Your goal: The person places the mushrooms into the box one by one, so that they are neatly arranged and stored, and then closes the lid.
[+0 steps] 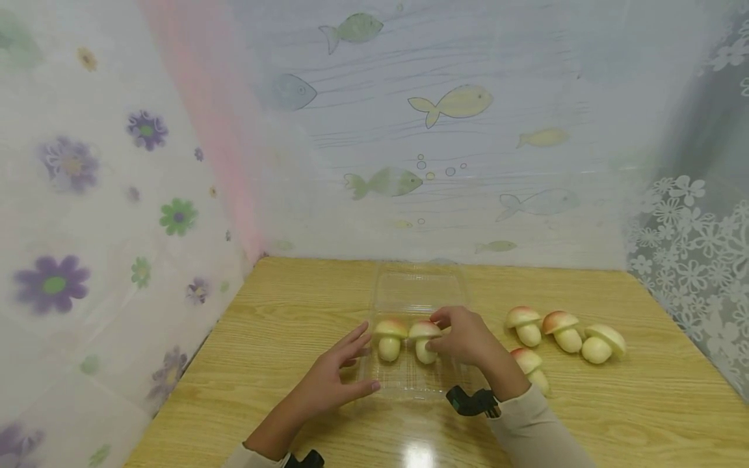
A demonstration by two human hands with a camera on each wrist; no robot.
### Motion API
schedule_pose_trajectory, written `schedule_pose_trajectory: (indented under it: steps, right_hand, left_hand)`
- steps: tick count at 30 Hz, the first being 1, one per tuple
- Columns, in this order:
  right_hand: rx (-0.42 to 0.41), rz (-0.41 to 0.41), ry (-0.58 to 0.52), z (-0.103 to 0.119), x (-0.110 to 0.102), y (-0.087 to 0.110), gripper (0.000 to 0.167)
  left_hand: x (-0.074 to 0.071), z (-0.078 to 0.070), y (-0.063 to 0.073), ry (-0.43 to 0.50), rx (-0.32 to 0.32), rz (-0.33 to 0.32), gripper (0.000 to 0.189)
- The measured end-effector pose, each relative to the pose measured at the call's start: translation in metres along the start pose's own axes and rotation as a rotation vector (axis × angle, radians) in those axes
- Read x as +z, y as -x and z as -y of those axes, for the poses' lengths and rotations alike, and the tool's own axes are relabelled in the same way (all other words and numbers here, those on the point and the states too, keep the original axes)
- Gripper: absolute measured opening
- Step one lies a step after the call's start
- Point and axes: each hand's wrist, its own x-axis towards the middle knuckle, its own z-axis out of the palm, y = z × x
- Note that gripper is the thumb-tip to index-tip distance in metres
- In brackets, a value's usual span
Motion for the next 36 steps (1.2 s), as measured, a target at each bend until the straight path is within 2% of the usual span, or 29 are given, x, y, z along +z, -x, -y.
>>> schedule_pose_trajectory:
  steps: [12,24,36]
  right_hand:
    - [0.028,0.021,-0.008,0.004,-0.006,0.007,0.059]
    - [-0.038,-0.003,0.011,0.001,-0.017,0.013,0.056]
    - [-0.044,-0.039,-0.019,-0.009,-0.040,0.030,0.049]
  left_hand:
    - [0.000,0.001,-0.001,0.004,0.006,0.000,0.090]
    - [0.000,0.003,-0.001,0.011,0.013,0.003,0.090]
    - [0.001,0.002,0.000,0.006,0.022,0.000,0.089]
